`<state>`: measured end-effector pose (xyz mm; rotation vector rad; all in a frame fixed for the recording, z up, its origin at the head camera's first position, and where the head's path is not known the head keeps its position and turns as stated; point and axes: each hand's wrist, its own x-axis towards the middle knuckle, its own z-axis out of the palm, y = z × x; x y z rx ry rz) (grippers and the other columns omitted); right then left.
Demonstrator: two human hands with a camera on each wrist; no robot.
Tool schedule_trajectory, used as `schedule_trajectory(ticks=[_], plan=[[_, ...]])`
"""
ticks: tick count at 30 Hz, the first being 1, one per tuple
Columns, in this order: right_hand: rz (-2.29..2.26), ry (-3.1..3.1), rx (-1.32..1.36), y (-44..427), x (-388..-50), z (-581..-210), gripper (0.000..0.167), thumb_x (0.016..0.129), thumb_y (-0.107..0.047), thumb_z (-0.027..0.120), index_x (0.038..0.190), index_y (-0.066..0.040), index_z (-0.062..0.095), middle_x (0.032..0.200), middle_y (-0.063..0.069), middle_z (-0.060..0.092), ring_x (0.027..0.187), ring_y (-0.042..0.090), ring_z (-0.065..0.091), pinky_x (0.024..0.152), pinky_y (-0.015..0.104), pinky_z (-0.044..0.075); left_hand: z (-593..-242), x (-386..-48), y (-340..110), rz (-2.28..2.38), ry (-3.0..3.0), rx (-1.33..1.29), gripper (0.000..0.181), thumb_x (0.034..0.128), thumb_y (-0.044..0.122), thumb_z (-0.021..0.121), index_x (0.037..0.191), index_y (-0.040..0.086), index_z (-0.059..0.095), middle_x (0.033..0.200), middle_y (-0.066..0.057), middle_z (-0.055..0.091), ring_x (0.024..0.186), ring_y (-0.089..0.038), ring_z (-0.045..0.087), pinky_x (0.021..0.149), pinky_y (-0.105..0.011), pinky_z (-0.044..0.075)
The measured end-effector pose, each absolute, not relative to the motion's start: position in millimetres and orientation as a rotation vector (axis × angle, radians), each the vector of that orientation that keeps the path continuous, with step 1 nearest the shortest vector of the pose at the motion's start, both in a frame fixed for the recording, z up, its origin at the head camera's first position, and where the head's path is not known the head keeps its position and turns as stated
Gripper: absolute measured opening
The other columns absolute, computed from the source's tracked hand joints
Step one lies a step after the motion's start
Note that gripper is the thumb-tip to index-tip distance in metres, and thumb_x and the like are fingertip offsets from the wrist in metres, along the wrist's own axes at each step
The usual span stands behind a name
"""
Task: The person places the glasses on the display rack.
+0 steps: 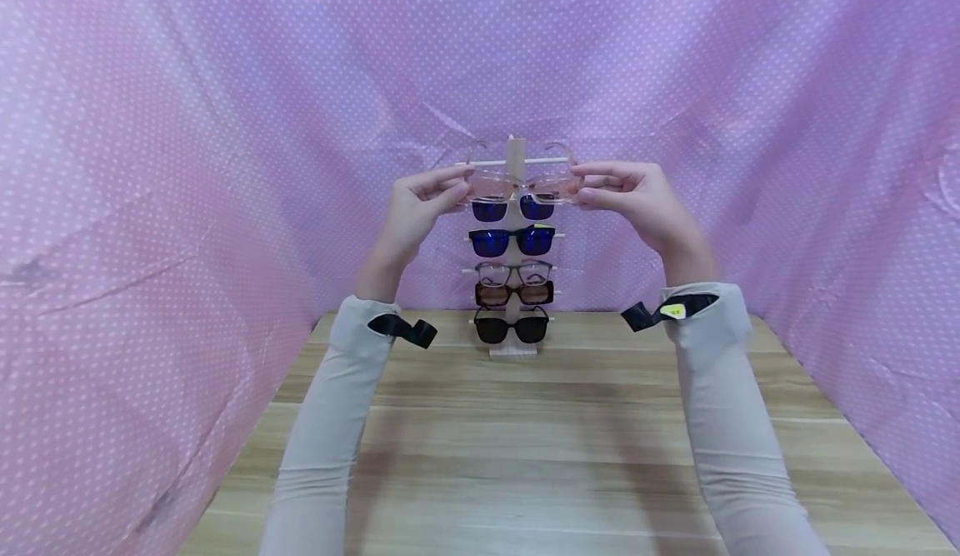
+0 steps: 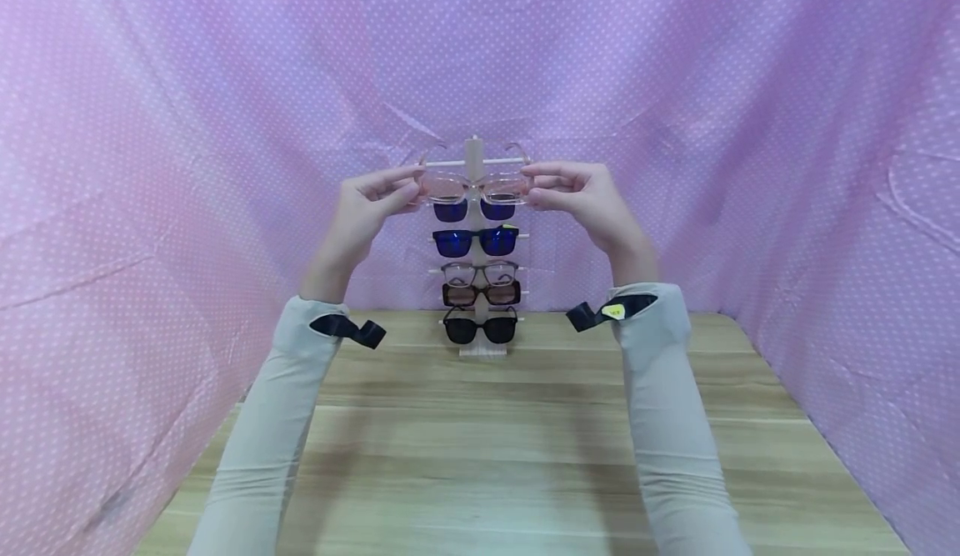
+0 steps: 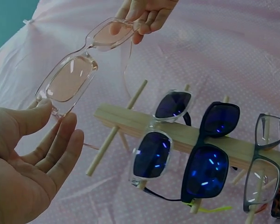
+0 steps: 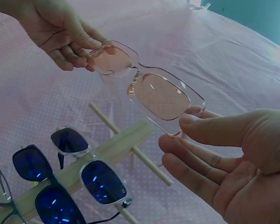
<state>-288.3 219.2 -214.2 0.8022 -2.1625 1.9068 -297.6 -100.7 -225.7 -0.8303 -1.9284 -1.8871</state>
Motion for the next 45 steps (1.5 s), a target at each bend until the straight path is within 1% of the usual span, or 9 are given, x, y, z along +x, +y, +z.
schedule_trajectory(ticks=[6, 12, 15, 19, 25, 29, 33, 38, 45], plan=[[1.972, -2.047, 0.783, 211.5, -300.5, -218.5, 0.034, 0.092, 0.002, 0.072, 0.126, 0.0, 0.07, 0.102, 0.002, 0.08, 0.093, 0.014, 0.075, 0.088, 0.024, 0.059, -229.6, -309.1, -95.6, -1.832, -1.952, -0.755, 0.031, 0.0967, 0.004, 0.068, 0.127, -0.003, 0.068, 0.09, 0.006, 0.075, 0.085, -0.011, 0.071, 0.083, -0.027, 0.062], [2.009, -1.94, 0.695, 203.8, -311.4, -220.6, 0.033, 0.092, 0.005, 0.07, 0.126, 0.003, 0.069, 0.097, 0.002, 0.08, 0.086, 0.012, 0.076, 0.082, 0.023, 0.061, -230.3, -319.8, -90.5, -1.774, -1.975, -0.714, 0.031, 0.0976, 0.006, 0.068, 0.128, 0.0, 0.068, 0.107, -0.022, 0.075, 0.085, -0.009, 0.071, 0.085, -0.028, 0.061], [2.006, -1.911, 0.657, 199.3, -316.8, -220.9, 0.034, 0.093, 0.005, 0.068, 0.127, 0.006, 0.066, 0.094, 0.0, 0.08, 0.082, 0.011, 0.076, 0.08, 0.022, 0.061, -230.5, -325.7, -88.0, -1.754, -1.958, -0.689, 0.031, 0.0974, 0.007, 0.068, 0.128, 0.0, 0.069, 0.111, -0.028, 0.073, 0.084, -0.015, 0.072, 0.084, -0.029, 0.062], [2.008, -1.84, 0.64, 193.0, -323.4, -220.8, 0.036, 0.093, 0.008, 0.067, 0.128, 0.011, 0.063, 0.089, -0.002, 0.079, 0.077, 0.009, 0.076, 0.077, 0.022, 0.061, -230.5, -332.2, -84.4, -1.75, -1.907, -0.646, 0.031, 0.0958, 0.008, 0.07, 0.126, 0.002, 0.071, 0.107, -0.024, 0.075, 0.083, -0.019, 0.074, 0.083, -0.03, 0.062], [1.993, -1.764, 0.628, 186.4, -329.9, -221.2, 0.034, 0.093, 0.011, 0.065, 0.127, 0.011, 0.064, 0.084, -0.002, 0.079, 0.072, 0.009, 0.074, 0.074, 0.02, 0.061, -231.3, -339.2, -80.4, -1.761, -1.839, -0.632, 0.03, 0.0953, 0.006, 0.071, 0.125, 0.0, 0.071, 0.108, -0.028, 0.074, 0.077, -0.005, 0.071, 0.082, -0.034, 0.063], [1.957, -1.788, 0.619, 183.0, -333.4, -222.3, 0.032, 0.093, 0.01, 0.066, 0.125, 0.009, 0.066, 0.084, -0.003, 0.079, 0.071, 0.008, 0.074, 0.073, 0.02, 0.061, -232.5, -339.9, -80.8, -1.746, -1.846, -0.601, 0.03, 0.0952, 0.008, 0.071, 0.125, 0.001, 0.071, 0.109, -0.029, 0.073, 0.081, -0.017, 0.073, 0.079, -0.028, 0.062], [1.932, -1.82, 0.606, 180.1, -334.6, -223.4, 0.032, 0.093, 0.008, 0.067, 0.125, 0.009, 0.066, 0.083, -0.004, 0.078, 0.071, 0.008, 0.073, 0.073, 0.019, 0.061, -234.7, -340.7, -82.3, -1.741, -1.86, -0.576, 0.031, 0.0958, 0.008, 0.07, 0.126, 0.001, 0.07, 0.109, -0.029, 0.073, 0.089, -0.032, 0.072, 0.08, -0.029, 0.062], [1.918, -1.858, 0.613, 178.9, -335.2, -224.2, 0.036, 0.095, 0.007, 0.065, 0.13, 0.012, 0.062, 0.08, -0.005, 0.077, 0.071, 0.007, 0.073, 0.073, 0.019, 0.06, -237.8, -343.1, -83.3, -1.723, -1.878, -0.561, 0.031, 0.0973, 0.007, 0.068, 0.128, 0.001, 0.069, 0.107, -0.03, 0.073, 0.088, -0.029, 0.073, 0.081, -0.031, 0.063], [1.867, -1.893, 0.611, 177.9, -336.5, -218.5, 0.037, 0.095, 0.006, 0.066, 0.131, 0.013, 0.06, 0.076, -0.008, 0.075, 0.071, 0.005, 0.072, 0.073, 0.018, 0.06, -235.8, -346.5, -82.6, -1.732, -1.879, -0.579, 0.032, 0.098, 0.007, 0.067, 0.13, 0.002, 0.069, 0.106, -0.029, 0.073, 0.094, -0.039, 0.072, 0.082, -0.035, 0.063]])
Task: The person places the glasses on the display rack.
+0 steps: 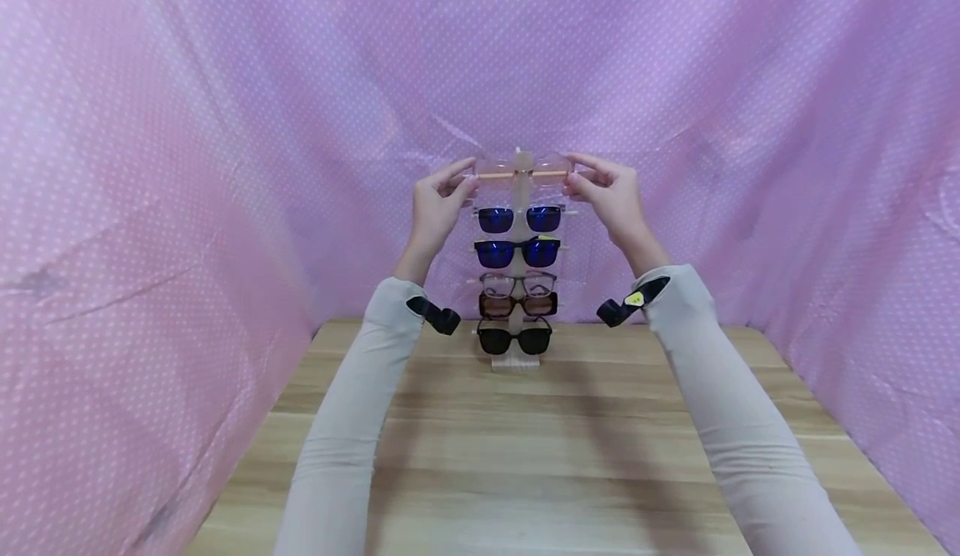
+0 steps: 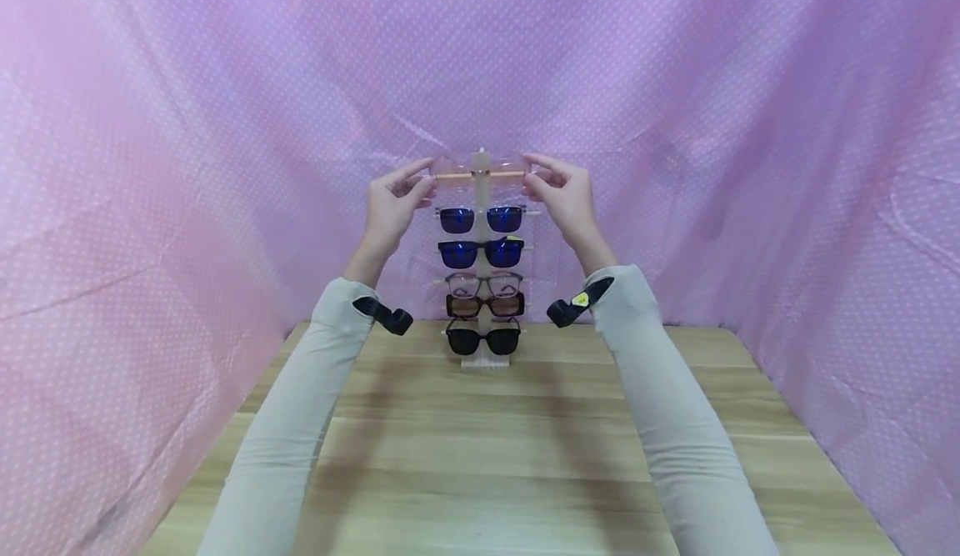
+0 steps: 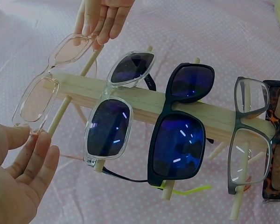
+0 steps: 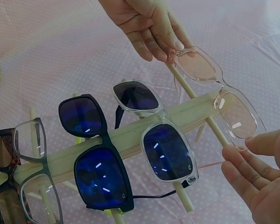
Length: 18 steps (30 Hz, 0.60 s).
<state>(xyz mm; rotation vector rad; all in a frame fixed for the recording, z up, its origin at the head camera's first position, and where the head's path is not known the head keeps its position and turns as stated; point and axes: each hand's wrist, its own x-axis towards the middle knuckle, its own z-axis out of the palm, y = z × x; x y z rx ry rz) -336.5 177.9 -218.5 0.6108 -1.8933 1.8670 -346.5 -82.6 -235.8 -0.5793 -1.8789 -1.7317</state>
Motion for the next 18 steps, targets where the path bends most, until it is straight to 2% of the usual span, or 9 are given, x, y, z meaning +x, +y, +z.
schedule_trajectory(ticks=[11, 14, 18], plan=[[1.847, -1.901, 0.579, 178.4, -336.9, -212.2, 0.037, 0.094, 0.005, 0.067, 0.131, 0.011, 0.062, 0.076, -0.007, 0.075, 0.071, 0.006, 0.072, 0.072, 0.017, 0.06, -228.2, -348.1, -79.6, -1.697, -1.933, -0.596, 0.034, 0.0987, 0.007, 0.066, 0.133, 0.004, 0.067, 0.106, -0.031, 0.071, 0.091, -0.031, 0.073, 0.086, -0.041, 0.062], [1.842, -1.897, 0.573, 178.6, -337.8, -212.9, 0.036, 0.094, 0.005, 0.066, 0.13, 0.011, 0.062, 0.076, -0.008, 0.075, 0.07, 0.006, 0.072, 0.072, 0.017, 0.06, -227.8, -348.7, -78.4, -1.698, -1.942, -0.586, 0.034, 0.0993, 0.007, 0.066, 0.133, 0.005, 0.067, 0.107, -0.03, 0.071, 0.089, -0.028, 0.073, 0.085, -0.037, 0.062], [1.848, -1.883, 0.575, 179.8, -339.2, -213.9, 0.037, 0.095, 0.006, 0.065, 0.131, 0.012, 0.061, 0.074, -0.01, 0.074, 0.068, 0.004, 0.072, 0.071, 0.017, 0.06, -227.9, -349.6, -75.8, -1.693, -1.933, -0.579, 0.034, 0.0995, 0.008, 0.065, 0.133, 0.004, 0.067, 0.106, -0.028, 0.073, 0.082, -0.018, 0.071, 0.081, -0.032, 0.062]])
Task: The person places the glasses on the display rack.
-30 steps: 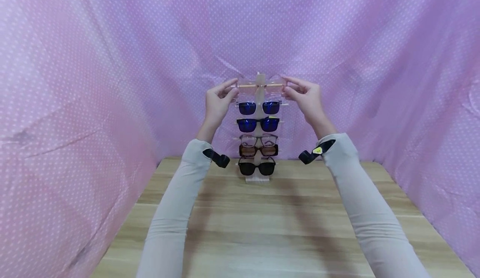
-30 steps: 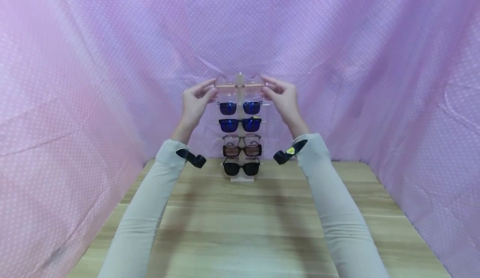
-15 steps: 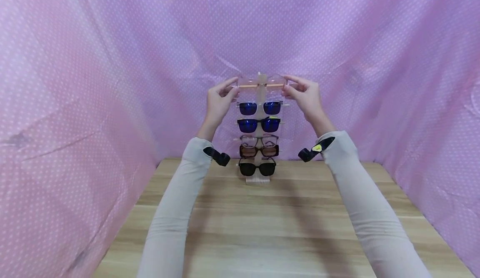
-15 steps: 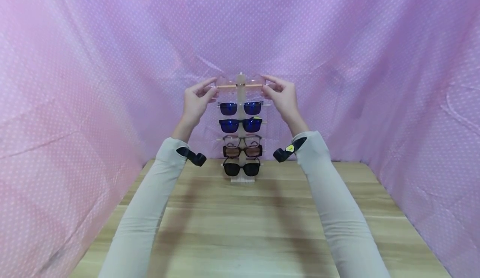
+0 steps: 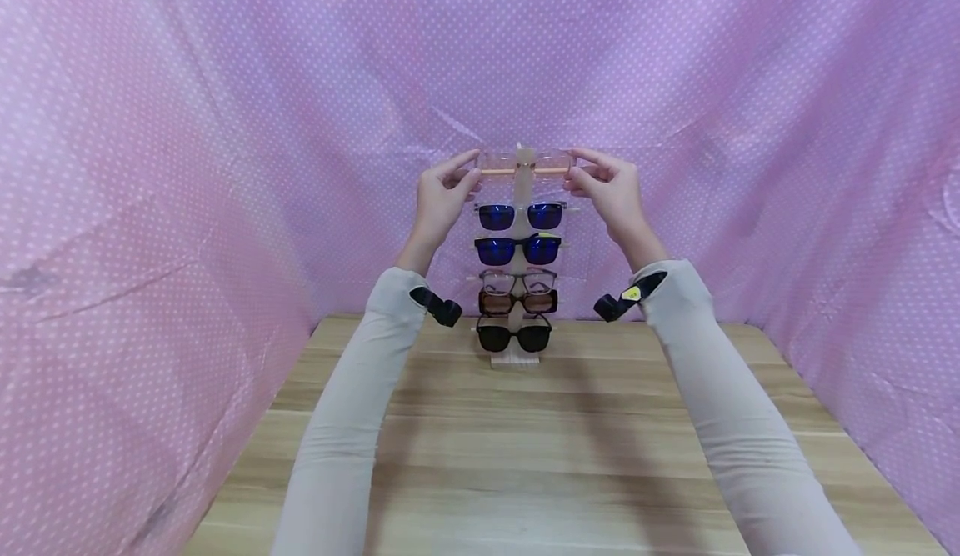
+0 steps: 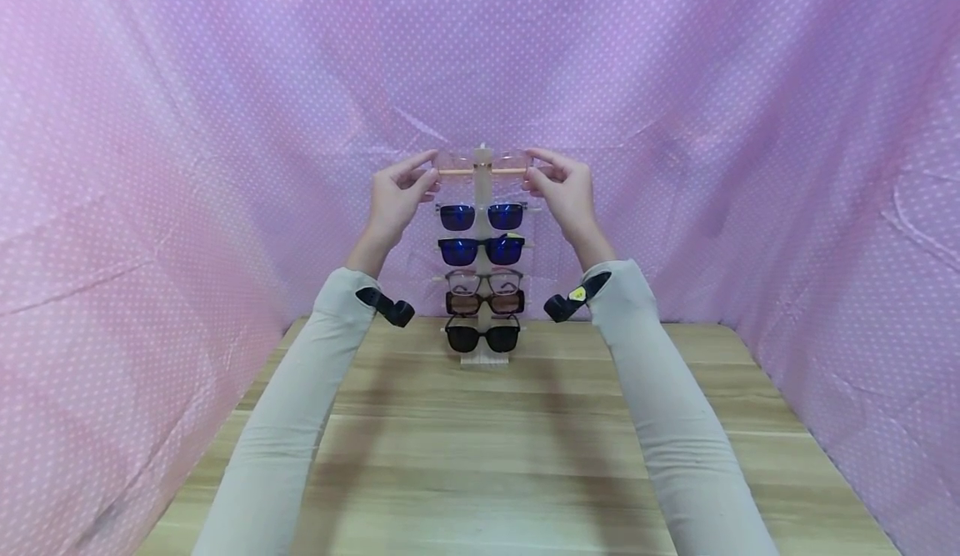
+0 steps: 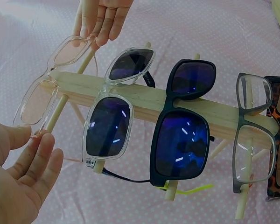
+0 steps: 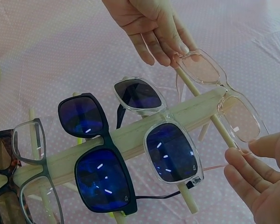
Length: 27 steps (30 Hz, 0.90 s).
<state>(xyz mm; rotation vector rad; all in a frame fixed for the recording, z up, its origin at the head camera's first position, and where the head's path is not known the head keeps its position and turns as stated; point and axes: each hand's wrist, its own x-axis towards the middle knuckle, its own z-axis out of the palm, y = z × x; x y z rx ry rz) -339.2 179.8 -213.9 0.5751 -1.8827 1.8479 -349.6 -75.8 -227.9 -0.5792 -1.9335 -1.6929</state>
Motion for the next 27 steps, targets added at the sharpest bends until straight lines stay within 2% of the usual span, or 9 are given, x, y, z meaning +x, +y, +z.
schedule_trajectory(ticks=[5, 8, 10, 15, 19, 21, 27], plan=[[1.833, -1.9, 0.56, 179.7, -339.0, -214.2, 0.038, 0.097, 0.004, 0.064, 0.134, 0.012, 0.059, 0.072, -0.014, 0.073, 0.067, 0.002, 0.071, 0.07, 0.016, 0.06, -229.0, -349.7, -75.8, -1.68, -1.934, -0.572, 0.034, 0.0993, 0.008, 0.066, 0.133, 0.005, 0.067, 0.105, -0.029, 0.073, 0.077, -0.01, 0.069, 0.079, -0.03, 0.062], [1.848, -1.896, 0.559, 180.2, -339.1, -214.0, 0.039, 0.097, 0.004, 0.063, 0.135, 0.012, 0.057, 0.072, -0.013, 0.073, 0.066, 0.002, 0.071, 0.07, 0.016, 0.06, -228.9, -350.3, -75.8, -1.676, -1.941, -0.563, 0.035, 0.0993, 0.009, 0.066, 0.134, 0.006, 0.067, 0.105, -0.029, 0.074, 0.075, -0.006, 0.068, 0.076, -0.026, 0.061], [1.87, -1.879, 0.558, 180.2, -340.1, -213.7, 0.04, 0.097, 0.005, 0.063, 0.135, 0.013, 0.056, 0.072, -0.011, 0.073, 0.066, 0.003, 0.071, 0.069, 0.017, 0.06, -228.5, -350.6, -75.9, -1.665, -1.95, -0.562, 0.035, 0.0994, 0.01, 0.066, 0.134, 0.007, 0.066, 0.105, -0.028, 0.074, 0.076, -0.006, 0.068, 0.077, -0.027, 0.062], [1.884, -1.847, 0.557, 179.9, -342.3, -212.5, 0.039, 0.095, 0.006, 0.064, 0.133, 0.013, 0.058, 0.071, -0.008, 0.074, 0.065, 0.004, 0.072, 0.068, 0.017, 0.06, -225.5, -349.1, -75.8, -1.65, -1.96, -0.563, 0.036, 0.0994, 0.01, 0.067, 0.136, 0.008, 0.066, 0.103, -0.025, 0.075, 0.084, -0.024, 0.074, 0.083, -0.038, 0.062], [1.883, -1.844, 0.564, 180.5, -342.5, -212.8, 0.04, 0.094, 0.007, 0.065, 0.133, 0.013, 0.059, 0.071, -0.008, 0.074, 0.066, 0.004, 0.072, 0.068, 0.017, 0.06, -224.4, -348.4, -76.4, -1.657, -1.955, -0.577, 0.038, 0.099, 0.01, 0.067, 0.137, 0.006, 0.064, 0.102, -0.025, 0.075, 0.092, -0.039, 0.073, 0.085, -0.044, 0.062], [1.889, -1.844, 0.559, 180.9, -342.4, -213.5, 0.04, 0.094, 0.007, 0.065, 0.133, 0.013, 0.059, 0.071, -0.008, 0.074, 0.066, 0.004, 0.072, 0.068, 0.017, 0.06, -224.7, -348.2, -76.9, -1.66, -1.96, -0.582, 0.038, 0.0989, 0.009, 0.067, 0.137, 0.006, 0.064, 0.102, -0.025, 0.075, 0.094, -0.041, 0.073, 0.085, -0.044, 0.062], [1.884, -1.853, 0.552, 181.5, -341.6, -214.9, 0.039, 0.094, 0.006, 0.066, 0.132, 0.011, 0.06, 0.072, -0.008, 0.075, 0.066, 0.005, 0.072, 0.069, 0.018, 0.06, -226.3, -348.8, -77.9, -1.673, -1.974, -0.573, 0.039, 0.0987, 0.01, 0.067, 0.138, 0.008, 0.064, 0.102, -0.022, 0.076, 0.088, -0.029, 0.074, 0.078, -0.028, 0.062]])
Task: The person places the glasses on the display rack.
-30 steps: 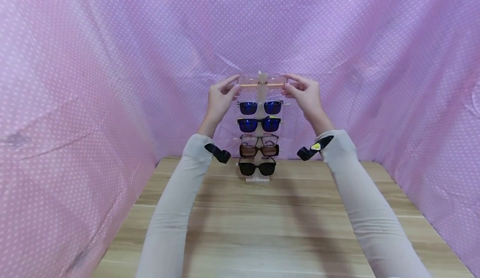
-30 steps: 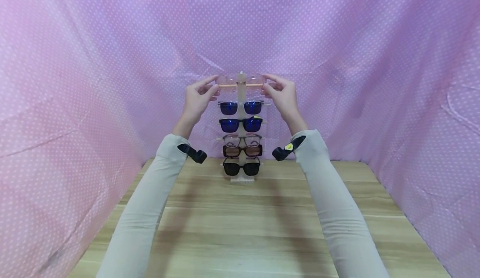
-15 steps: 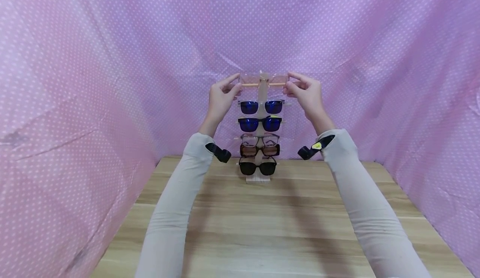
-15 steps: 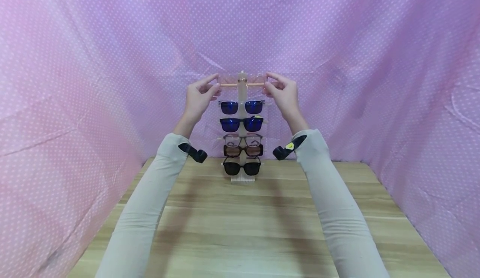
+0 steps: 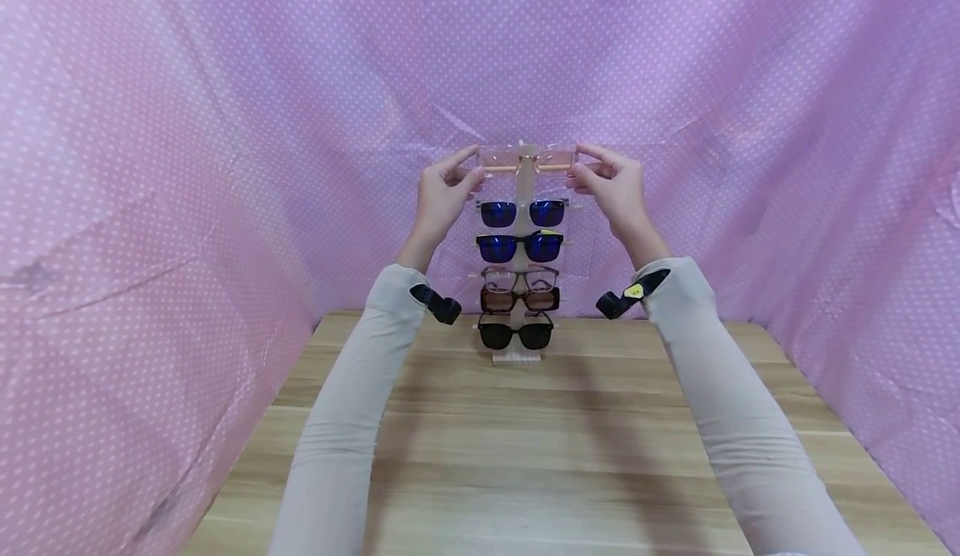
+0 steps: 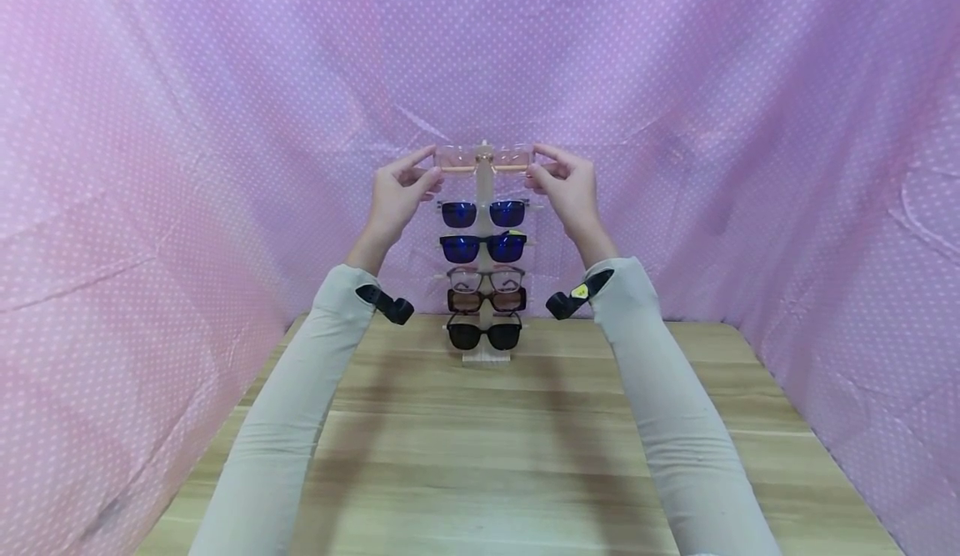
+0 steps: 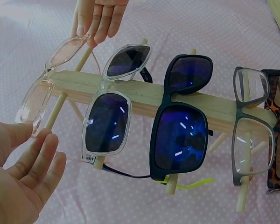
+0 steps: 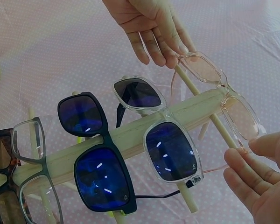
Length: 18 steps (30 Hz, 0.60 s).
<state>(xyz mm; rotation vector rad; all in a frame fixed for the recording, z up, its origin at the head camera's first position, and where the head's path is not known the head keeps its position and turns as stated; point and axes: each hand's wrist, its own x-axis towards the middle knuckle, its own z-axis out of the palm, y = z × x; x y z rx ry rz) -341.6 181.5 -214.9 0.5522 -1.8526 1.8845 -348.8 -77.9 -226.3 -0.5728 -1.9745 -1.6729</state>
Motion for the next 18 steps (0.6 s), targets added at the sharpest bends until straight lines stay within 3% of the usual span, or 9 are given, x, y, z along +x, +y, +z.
schedule_trajectory(ticks=[8, 15, 18], plan=[[1.893, -1.848, 0.571, 183.5, -338.5, -216.5, 0.041, 0.094, 0.006, 0.067, 0.133, 0.012, 0.058, 0.074, -0.008, 0.076, 0.067, 0.004, 0.073, 0.069, 0.017, 0.06, -228.3, -347.8, -80.0, -1.692, -1.944, -0.582, 0.041, 0.0975, 0.011, 0.07, 0.138, 0.007, 0.063, 0.106, -0.027, 0.074, 0.09, -0.036, 0.073, 0.084, -0.041, 0.062], [1.867, -1.859, 0.574, 188.9, -336.3, -224.9, 0.042, 0.094, 0.004, 0.067, 0.134, 0.013, 0.057, 0.074, -0.013, 0.075, 0.067, 0.003, 0.073, 0.069, 0.018, 0.06, -239.5, -342.2, -89.5, -1.687, -1.923, -0.581, 0.042, 0.0968, 0.008, 0.07, 0.138, 0.004, 0.063, 0.105, -0.031, 0.073, 0.076, -0.009, 0.071, 0.078, -0.034, 0.063], [1.825, -1.901, 0.564, 193.3, -335.3, -233.5, 0.043, 0.095, 0.002, 0.067, 0.135, 0.013, 0.056, 0.075, -0.016, 0.075, 0.068, 0.002, 0.073, 0.069, 0.019, 0.06, -250.3, -338.7, -96.1, -1.695, -1.909, -0.565, 0.042, 0.0965, 0.006, 0.07, 0.137, 0.002, 0.062, 0.103, -0.031, 0.073, 0.074, -0.005, 0.07, 0.075, -0.027, 0.062]])
